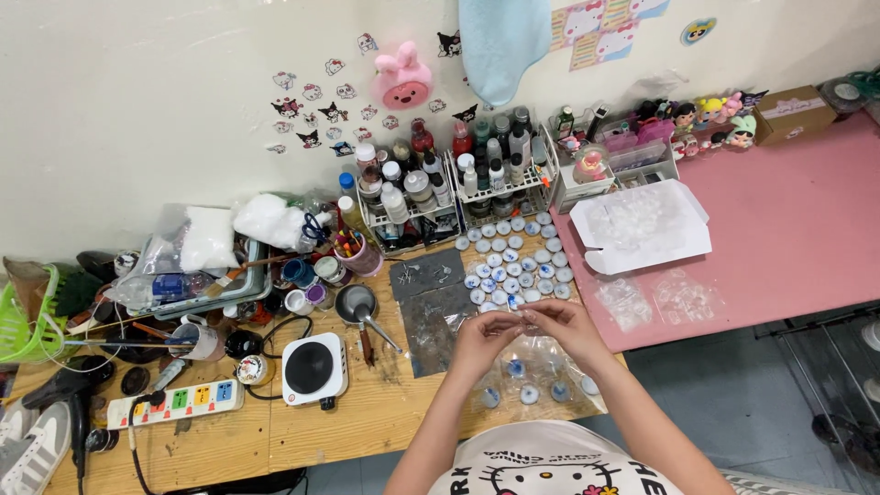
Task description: The person picks up clear plastic cups one at a time and places them in rows on the workbench among many small white candle cups, arranging the containers in a grid on the table.
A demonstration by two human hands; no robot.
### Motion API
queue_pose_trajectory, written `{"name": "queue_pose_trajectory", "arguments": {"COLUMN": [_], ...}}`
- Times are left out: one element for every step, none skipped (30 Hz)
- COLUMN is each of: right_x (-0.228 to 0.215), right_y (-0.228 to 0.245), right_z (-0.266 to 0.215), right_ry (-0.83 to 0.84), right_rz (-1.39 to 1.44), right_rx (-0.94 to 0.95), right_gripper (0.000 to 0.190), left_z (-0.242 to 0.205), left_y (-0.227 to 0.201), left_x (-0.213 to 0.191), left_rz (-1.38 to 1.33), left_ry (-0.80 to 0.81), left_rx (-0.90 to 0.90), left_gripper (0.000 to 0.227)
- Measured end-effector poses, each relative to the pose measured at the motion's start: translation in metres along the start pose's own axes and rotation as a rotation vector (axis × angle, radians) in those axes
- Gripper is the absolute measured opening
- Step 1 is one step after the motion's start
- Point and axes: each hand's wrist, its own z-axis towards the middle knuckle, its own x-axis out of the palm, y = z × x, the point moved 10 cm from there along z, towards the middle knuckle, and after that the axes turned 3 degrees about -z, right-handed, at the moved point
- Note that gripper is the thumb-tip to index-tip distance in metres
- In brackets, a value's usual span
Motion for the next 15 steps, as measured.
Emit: {"name": "queue_pose_trajectory", "arguments": {"right_x": [-0.004,-0.011,-0.018,-0.015,-0.016,-0.018,-0.015,-0.016,-0.017,-0.014,-0.013,-0.013,-0.012,-0.012,-0.013], "right_y": [-0.009,-0.019,-0.028,-0.027,-0.028,-0.029,-0.031,-0.035,-0.039,-0.039,-0.040,-0.042,-0.044,-0.043,-0.043], "right_z": [0.002,0.006,0.009,0.009,0.008,0.006,0.005,0.003,0.000,-0.001,-0.003,-0.006,-0.006,-0.007,-0.008], "right_ry": [0.002,-0.028,-0.057,-0.055,-0.085,-0.117,-0.116,-0.148,-0.180,-0.177,-0.209,-0.239,-0.237,-0.251,-0.264], "right_rz": [-0.001,-0.007,-0.014,-0.015,0.006,0.027,0.026,0.056,0.085,0.084,0.109,0.134,0.132,0.120,0.107], "right_rx": [0.002,0.008,0.014,0.014,0.027,0.040,0.040,0.054,0.067,0.067,0.067,0.068,0.070,0.054,0.039], "right_gripper": [0.023,0.022,0.020,0.020,0.020,0.020,0.020,0.019,0.018,0.018,0.019,0.019,0.019,0.020,0.020], "left_z": [-0.002,-0.004,-0.006,-0.009,-0.012,-0.015,-0.017,-0.020,-0.022,-0.025,-0.028,-0.032,-0.034,-0.036,-0.038], "left_y": [-0.007,-0.014,-0.022,-0.031,-0.038,-0.046,-0.044,-0.049,-0.054,-0.060,-0.070,-0.080,-0.081,-0.086,-0.091], "left_x": [0.001,0.002,0.003,0.004,0.003,0.002,0.002,0.004,0.006,0.007,0.012,0.017,0.017,0.018,0.020], "left_rz": [-0.001,-0.011,-0.021,-0.021,0.087,0.194,0.194,0.307,0.421,0.421,0.539,0.656,0.655,0.693,0.731], "left_ry": [-0.002,0.005,0.013,0.011,-0.012,-0.033,-0.034,-0.032,-0.030,-0.032,-0.019,-0.006,-0.009,-0.017,-0.025], "left_rx": [-0.001,0.000,0.001,0.002,-0.004,-0.011,-0.011,0.055,0.122,0.122,0.174,0.224,0.223,0.261,0.299], "left_gripper": [0.025,0.026,0.028,0.028,0.030,0.034,0.034,0.033,0.032,0.032,0.025,0.022,0.022,0.027,0.033]}}
